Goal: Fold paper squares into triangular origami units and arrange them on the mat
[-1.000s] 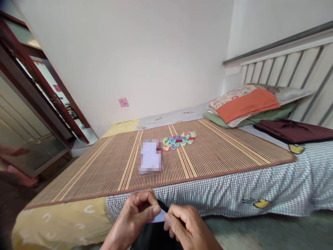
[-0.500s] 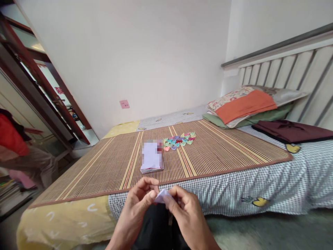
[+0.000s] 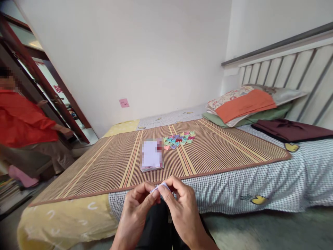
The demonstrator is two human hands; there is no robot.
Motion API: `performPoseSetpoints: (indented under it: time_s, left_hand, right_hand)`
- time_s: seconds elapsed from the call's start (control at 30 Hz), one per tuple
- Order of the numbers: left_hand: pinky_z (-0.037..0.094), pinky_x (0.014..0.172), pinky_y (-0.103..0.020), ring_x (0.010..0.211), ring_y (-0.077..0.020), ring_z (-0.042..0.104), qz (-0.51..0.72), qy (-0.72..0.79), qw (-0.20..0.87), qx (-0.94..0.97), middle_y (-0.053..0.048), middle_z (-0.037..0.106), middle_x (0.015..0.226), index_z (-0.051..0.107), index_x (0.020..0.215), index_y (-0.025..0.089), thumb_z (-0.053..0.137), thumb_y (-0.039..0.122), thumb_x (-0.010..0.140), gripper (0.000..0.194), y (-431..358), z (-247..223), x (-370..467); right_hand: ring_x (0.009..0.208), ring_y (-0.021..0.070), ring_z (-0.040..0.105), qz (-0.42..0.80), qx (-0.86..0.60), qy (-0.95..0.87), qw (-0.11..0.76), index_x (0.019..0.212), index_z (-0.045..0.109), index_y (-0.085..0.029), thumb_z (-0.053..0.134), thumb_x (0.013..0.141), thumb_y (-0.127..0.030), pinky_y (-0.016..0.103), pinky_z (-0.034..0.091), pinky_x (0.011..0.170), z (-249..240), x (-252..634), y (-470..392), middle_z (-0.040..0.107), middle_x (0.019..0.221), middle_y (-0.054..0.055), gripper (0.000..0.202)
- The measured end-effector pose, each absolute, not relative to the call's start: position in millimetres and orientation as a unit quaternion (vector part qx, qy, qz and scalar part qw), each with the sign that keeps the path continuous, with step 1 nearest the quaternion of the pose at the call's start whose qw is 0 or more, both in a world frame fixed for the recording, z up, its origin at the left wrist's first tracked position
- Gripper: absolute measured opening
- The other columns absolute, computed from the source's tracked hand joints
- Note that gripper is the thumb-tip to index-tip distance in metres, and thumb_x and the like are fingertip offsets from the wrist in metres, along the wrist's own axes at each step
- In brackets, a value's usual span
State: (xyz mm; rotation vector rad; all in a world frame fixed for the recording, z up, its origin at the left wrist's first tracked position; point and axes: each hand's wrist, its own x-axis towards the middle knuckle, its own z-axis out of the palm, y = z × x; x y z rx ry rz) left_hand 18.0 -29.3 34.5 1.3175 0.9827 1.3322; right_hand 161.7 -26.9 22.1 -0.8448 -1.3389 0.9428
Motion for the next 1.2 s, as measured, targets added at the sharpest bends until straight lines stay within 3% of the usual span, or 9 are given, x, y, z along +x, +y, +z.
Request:
performPoseSetpoints:
  time_s: [0.2,0.7,0.87,1.0,1.2]
  left_hand:
    - [0.045,0.069,-0.027,0.068,-0.0164,0.056,0.549,0.412,0.486,0.540,-0.003,0.063,0.067,0.068,0.069,0.016,0.074,0.047,0.089,0.037,-34,27,14]
    - [0.045,0.072,-0.026,0.069,-0.0151,0.056,0.584,0.402,0.542,0.450,-0.001,0.064,0.067,0.069,0.070,0.016,0.083,0.038,0.082,0.029,-26,21,8]
    - [0.045,0.076,-0.027,0.072,-0.0157,0.055,0.612,0.401,0.550,0.403,-0.001,0.062,0.069,0.067,0.069,0.016,0.080,0.037,0.085,0.030,-25,18,6]
    - [0.046,0.075,-0.027,0.071,-0.0155,0.055,0.613,0.392,0.563,0.391,-0.001,0.062,0.069,0.066,0.070,0.017,0.082,0.039,0.084,0.031,-22,14,8]
    - [0.046,0.075,-0.026,0.070,-0.0155,0.056,0.611,0.406,0.551,0.397,-0.001,0.065,0.069,0.070,0.073,0.017,0.084,0.041,0.081,0.029,-22,11,12]
  right_hand:
    - [0.062,0.0141,0.056,0.444,-0.354,-0.562,0.602,0.071,0.058,-0.020,0.066,0.097,-0.045,0.022,0.046,0.059,18,158,-27,0.060,0.065,-0.001,0.037]
    - [0.057,0.0118,0.041,0.434,-0.391,-0.594,0.553,0.065,0.052,-0.020,0.059,0.099,-0.047,0.024,0.034,0.054,18,157,-10,0.044,0.060,-0.004,0.044]
    - [0.069,0.0165,0.058,0.444,-0.397,-0.602,0.532,0.076,0.062,-0.019,0.045,0.106,-0.050,0.026,0.045,0.067,15,167,-9,0.060,0.069,0.000,0.046]
    - [0.061,0.0133,0.048,0.413,-0.401,-0.661,0.482,0.071,0.056,-0.020,0.057,0.101,-0.042,0.025,0.037,0.057,12,167,-15,0.051,0.064,-0.003,0.038]
    - [0.056,0.0114,0.042,0.353,-0.409,-0.686,0.488,0.068,0.049,-0.021,0.053,0.103,-0.036,0.025,0.033,0.053,10,163,-19,0.046,0.062,-0.004,0.038]
